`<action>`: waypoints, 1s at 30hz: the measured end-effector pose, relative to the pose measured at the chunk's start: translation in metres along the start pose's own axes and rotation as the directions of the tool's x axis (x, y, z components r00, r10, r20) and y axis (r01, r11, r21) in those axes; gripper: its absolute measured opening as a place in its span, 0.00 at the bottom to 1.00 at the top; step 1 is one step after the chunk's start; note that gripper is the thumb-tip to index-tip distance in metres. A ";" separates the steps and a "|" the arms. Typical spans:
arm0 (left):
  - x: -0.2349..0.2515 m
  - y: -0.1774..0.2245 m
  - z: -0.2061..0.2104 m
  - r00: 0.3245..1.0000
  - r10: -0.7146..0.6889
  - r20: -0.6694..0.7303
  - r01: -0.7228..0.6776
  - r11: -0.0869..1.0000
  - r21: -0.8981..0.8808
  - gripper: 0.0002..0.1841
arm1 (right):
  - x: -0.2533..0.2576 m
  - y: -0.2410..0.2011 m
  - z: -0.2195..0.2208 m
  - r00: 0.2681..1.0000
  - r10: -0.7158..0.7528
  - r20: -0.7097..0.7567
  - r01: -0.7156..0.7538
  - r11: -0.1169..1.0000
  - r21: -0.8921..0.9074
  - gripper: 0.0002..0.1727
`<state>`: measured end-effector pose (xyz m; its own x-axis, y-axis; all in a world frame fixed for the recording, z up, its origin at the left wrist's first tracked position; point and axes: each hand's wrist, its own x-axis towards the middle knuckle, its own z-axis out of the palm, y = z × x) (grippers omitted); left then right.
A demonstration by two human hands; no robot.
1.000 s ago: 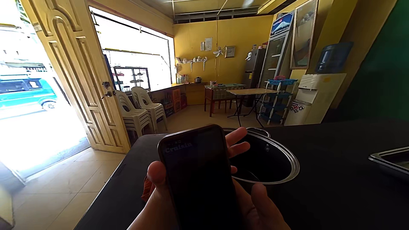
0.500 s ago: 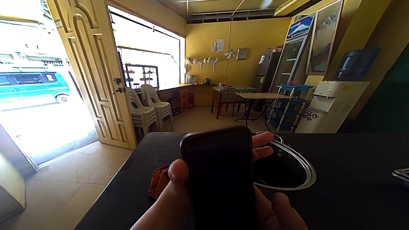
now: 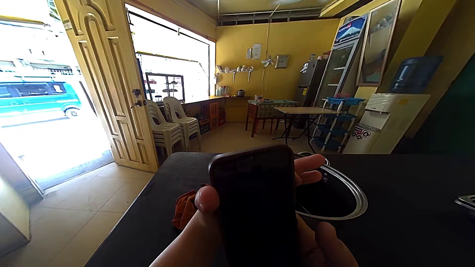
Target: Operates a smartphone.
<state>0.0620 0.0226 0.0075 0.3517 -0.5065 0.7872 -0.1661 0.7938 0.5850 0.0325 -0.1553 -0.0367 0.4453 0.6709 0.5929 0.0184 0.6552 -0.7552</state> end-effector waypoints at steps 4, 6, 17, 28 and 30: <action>-0.035 -0.025 -0.034 0.982 0.177 -0.060 -0.165 0.973 0.160 0.56 | 0.001 -0.001 0.002 1.000 0.003 -0.026 -0.003 1.000 0.010 0.33; -0.029 -0.017 -0.019 0.986 0.127 -0.105 -0.117 0.988 0.096 0.55 | 0.001 -0.001 0.002 1.000 0.003 -0.018 -0.003 1.000 0.009 0.33; -0.013 -0.008 -0.014 0.994 0.087 -0.060 -0.085 0.996 0.034 0.58 | 0.004 -0.005 0.009 0.998 0.025 -0.054 -0.025 1.000 0.003 0.32; 0.002 0.000 -0.003 1.000 0.026 0.013 -0.026 1.000 -0.012 0.53 | 0.005 -0.005 0.009 0.998 0.023 -0.065 -0.025 0.999 -0.021 0.33; 0.002 0.000 -0.003 1.000 0.014 0.010 -0.014 1.000 -0.027 0.54 | 0.005 -0.005 0.009 0.997 0.024 -0.071 -0.025 1.000 -0.013 0.33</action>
<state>0.0651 0.0226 0.0087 0.3398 -0.4984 0.7976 -0.1460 0.8098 0.5682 0.0261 -0.1518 -0.0276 0.5084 0.6600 0.5531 0.0190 0.6336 -0.7734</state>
